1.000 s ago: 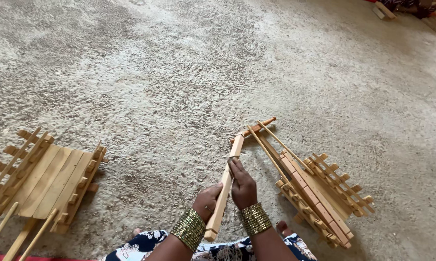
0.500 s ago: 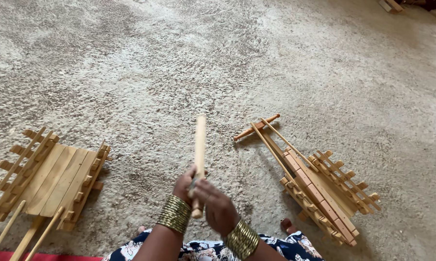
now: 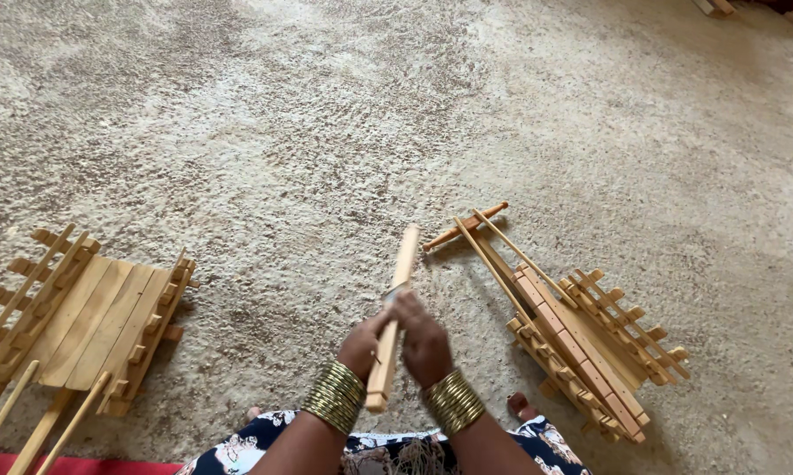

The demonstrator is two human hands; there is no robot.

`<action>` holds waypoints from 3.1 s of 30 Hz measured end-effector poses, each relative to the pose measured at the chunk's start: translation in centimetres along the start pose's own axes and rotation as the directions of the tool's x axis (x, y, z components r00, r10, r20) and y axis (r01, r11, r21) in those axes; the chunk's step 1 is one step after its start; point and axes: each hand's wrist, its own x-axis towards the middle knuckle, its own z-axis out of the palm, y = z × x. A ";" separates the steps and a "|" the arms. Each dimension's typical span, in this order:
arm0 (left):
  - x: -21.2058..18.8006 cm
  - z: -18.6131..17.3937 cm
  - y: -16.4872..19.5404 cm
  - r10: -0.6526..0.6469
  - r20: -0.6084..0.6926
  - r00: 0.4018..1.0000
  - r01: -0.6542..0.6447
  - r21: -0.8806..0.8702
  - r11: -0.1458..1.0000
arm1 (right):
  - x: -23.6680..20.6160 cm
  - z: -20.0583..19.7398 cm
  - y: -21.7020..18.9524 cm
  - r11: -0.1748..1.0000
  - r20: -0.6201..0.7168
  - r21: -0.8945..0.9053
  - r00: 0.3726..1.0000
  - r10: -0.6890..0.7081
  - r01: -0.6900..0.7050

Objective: The person smooths a small wooden plank with a sanding block, then assembles a miniature wooden loom by inserting dowels into the frame. The person handles the plank and loom parts by hand.

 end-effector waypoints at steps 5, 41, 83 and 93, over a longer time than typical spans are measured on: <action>-0.2 -2.5 2.6 0.094 0.158 0.983 0.011 -0.559 0.829 | -1.7 -0.1 -5.4 0.978 0.075 0.181 0.990 -0.121 0.106; 0.1 1.7 -2.5 0.125 0.397 0.909 -0.117 -0.046 0.992 | 0.9 -4.0 4.5 0.981 0.073 -0.160 0.989 0.127 -0.114; -0.5 1.1 -1.7 -0.031 0.110 0.993 0.006 0.223 0.975 | 0.6 -1.7 4.2 0.990 -0.008 0.075 0.993 0.120 -0.119; 1.1 -0.6 -1.2 0.085 -0.078 0.993 -0.082 0.043 0.996 | 0.1 -1.2 0.2 0.924 0.128 0.342 0.983 0.135 -0.171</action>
